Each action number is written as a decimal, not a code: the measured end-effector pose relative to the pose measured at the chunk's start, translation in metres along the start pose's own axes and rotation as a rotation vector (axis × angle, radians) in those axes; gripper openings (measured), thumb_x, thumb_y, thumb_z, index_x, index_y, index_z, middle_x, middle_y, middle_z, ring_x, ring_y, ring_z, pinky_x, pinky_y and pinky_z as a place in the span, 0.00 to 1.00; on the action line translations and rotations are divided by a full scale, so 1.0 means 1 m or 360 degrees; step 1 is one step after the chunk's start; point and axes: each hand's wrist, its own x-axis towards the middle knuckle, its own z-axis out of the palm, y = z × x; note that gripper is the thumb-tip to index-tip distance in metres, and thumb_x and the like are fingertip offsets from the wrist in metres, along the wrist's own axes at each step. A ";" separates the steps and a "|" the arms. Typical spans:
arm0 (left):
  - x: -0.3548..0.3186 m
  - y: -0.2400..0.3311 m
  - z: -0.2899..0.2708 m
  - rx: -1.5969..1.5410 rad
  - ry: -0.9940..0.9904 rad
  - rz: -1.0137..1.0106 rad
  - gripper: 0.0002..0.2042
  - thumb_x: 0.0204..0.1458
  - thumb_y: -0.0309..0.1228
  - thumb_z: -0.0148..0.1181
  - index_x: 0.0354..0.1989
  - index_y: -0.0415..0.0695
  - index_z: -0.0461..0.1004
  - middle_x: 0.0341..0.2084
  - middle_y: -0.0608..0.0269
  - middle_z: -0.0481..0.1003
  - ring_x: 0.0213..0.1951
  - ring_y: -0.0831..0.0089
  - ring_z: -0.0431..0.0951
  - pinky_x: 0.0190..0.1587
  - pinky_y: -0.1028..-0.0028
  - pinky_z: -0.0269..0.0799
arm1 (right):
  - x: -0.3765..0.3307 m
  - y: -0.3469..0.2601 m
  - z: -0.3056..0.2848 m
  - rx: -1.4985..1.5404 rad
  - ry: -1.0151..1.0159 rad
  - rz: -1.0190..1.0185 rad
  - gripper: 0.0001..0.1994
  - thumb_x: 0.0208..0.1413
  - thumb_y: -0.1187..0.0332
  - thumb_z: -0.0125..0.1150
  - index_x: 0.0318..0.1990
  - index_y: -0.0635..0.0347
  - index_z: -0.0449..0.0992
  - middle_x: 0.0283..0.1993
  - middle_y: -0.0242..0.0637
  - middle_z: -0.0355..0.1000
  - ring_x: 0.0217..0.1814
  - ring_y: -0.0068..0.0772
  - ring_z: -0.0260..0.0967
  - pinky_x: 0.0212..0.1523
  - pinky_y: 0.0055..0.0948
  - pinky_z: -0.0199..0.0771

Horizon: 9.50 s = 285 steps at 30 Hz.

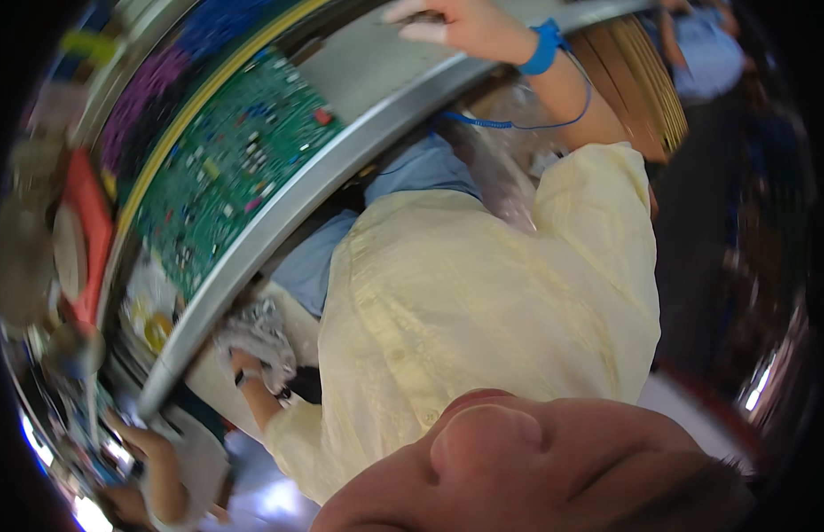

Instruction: Assembling components onto a printed circuit board at a production line workstation.

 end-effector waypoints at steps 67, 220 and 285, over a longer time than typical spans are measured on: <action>0.226 -0.396 0.071 0.3751 -0.1695 0.3181 0.09 0.41 0.26 0.59 0.33 0.44 0.75 0.23 0.56 0.73 0.29 0.59 0.72 0.34 0.67 0.67 | 0.037 -0.027 0.064 -0.0219 -0.0589 -0.0329 0.15 0.49 0.71 0.56 0.46 0.59 0.69 0.35 0.41 0.68 0.36 0.39 0.67 0.38 0.28 0.67; 0.209 -0.304 0.066 0.3445 -0.0396 0.3161 0.22 0.53 0.38 0.48 0.55 0.42 0.59 0.28 0.46 0.74 0.32 0.48 0.74 0.35 0.58 0.68 | 0.225 0.084 0.173 -0.1446 -0.0209 -0.0450 0.08 0.51 0.62 0.54 0.35 0.53 0.74 0.35 0.38 0.69 0.40 0.40 0.67 0.40 0.45 0.66; 0.254 -0.399 0.166 0.3957 -0.1743 0.3154 0.08 0.40 0.24 0.58 0.32 0.44 0.76 0.28 0.60 0.75 0.35 0.61 0.71 0.41 0.67 0.66 | 0.215 0.111 0.152 -0.1211 -0.0212 -0.0003 0.12 0.51 0.64 0.55 0.39 0.60 0.72 0.33 0.46 0.71 0.35 0.46 0.69 0.36 0.44 0.73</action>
